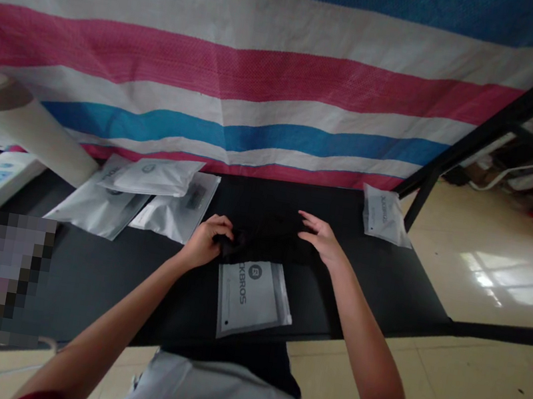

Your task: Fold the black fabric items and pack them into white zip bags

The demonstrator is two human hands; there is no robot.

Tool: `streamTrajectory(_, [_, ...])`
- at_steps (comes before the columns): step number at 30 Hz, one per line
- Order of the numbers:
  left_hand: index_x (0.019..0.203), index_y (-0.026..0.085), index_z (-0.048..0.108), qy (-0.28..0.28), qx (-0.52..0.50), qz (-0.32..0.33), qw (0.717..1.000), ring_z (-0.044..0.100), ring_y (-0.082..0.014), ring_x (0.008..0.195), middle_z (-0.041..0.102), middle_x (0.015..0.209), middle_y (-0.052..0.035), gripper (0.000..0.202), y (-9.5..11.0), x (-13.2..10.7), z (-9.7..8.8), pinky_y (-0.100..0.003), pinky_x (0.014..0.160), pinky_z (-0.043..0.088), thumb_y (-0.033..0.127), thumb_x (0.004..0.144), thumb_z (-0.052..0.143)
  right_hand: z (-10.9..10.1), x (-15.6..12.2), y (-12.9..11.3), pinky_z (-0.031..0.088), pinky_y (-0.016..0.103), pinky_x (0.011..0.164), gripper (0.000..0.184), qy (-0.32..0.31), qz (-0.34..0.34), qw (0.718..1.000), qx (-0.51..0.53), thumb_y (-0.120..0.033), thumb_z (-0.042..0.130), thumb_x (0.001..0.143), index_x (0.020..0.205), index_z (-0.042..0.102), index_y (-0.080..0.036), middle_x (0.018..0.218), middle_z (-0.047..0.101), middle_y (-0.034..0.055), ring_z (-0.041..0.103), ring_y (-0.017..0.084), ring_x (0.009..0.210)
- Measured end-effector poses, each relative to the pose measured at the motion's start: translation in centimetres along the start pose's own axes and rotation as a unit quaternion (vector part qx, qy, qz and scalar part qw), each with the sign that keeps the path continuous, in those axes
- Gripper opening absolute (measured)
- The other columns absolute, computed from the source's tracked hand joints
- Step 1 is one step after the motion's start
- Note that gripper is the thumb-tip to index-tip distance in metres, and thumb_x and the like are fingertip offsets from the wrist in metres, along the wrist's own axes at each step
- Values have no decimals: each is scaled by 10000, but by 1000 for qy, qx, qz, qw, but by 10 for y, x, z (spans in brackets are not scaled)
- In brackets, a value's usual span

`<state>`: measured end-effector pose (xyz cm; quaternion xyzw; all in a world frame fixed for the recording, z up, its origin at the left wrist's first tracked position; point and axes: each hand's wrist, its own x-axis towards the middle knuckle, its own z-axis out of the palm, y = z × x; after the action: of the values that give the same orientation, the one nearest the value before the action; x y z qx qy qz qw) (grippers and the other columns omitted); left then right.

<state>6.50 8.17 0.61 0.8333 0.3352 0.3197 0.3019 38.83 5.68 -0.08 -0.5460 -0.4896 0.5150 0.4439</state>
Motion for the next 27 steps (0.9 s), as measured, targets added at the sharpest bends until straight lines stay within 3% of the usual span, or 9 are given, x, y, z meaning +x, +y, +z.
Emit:
streamTrajectory(3, [683,176,649,-9,6,-12,1000,536,-171,825,579,845,-35,287,-1,-1,1,-304,755,423,-20,599,457,6,0,5,524,366,848,665,33,-32,998,40,-212,680,635,1290,572,-249,1062,718,46,664,211,939])
streamTrajectory(8, [707,173,666,-6,-15,-25,1000,550,-178,847,587,873,-44,302,-5,-4,3,-309,757,443,-15,589,463,11,5,17,478,287,682,480,103,-77,988,90,-199,590,597,1073,647,-207,671,632,-27,610,168,719])
streamTrajectory(13, [723,172,670,-11,-23,-41,999,553,-178,851,580,875,-45,286,-6,-5,1,-314,771,456,14,602,465,11,5,19,427,278,671,324,66,-107,992,3,-166,435,554,772,673,-190,532,541,-48,524,132,588])
streamTrajectory(17, [701,162,633,13,-59,-49,997,557,-169,847,558,869,-43,241,-6,-5,1,-309,782,459,32,614,450,12,3,17,393,266,622,220,60,-135,988,-53,-166,379,518,566,591,-201,490,507,-42,483,127,542])
streamTrajectory(23, [673,159,593,7,-79,-43,996,577,-179,917,579,966,-65,242,3,-8,0,-354,852,476,18,616,404,14,6,16,429,266,638,267,85,-131,979,-134,-136,362,601,634,620,-196,563,562,-17,548,145,588])
streamTrajectory(25, [673,164,602,-13,-62,-26,998,578,-193,966,605,1010,-68,281,10,-11,-1,-384,890,470,8,589,384,14,7,15,461,289,689,298,72,-146,966,-200,-112,360,680,663,645,-199,611,610,-2,598,158,635])
streamTrajectory(27, [705,176,627,-35,-39,-9,999,570,-207,1016,624,1035,-60,327,18,-16,-4,-405,928,460,4,581,378,15,5,10,477,332,809,320,53,-174,940,-289,-107,382,764,697,676,-212,699,674,18,663,190,814])
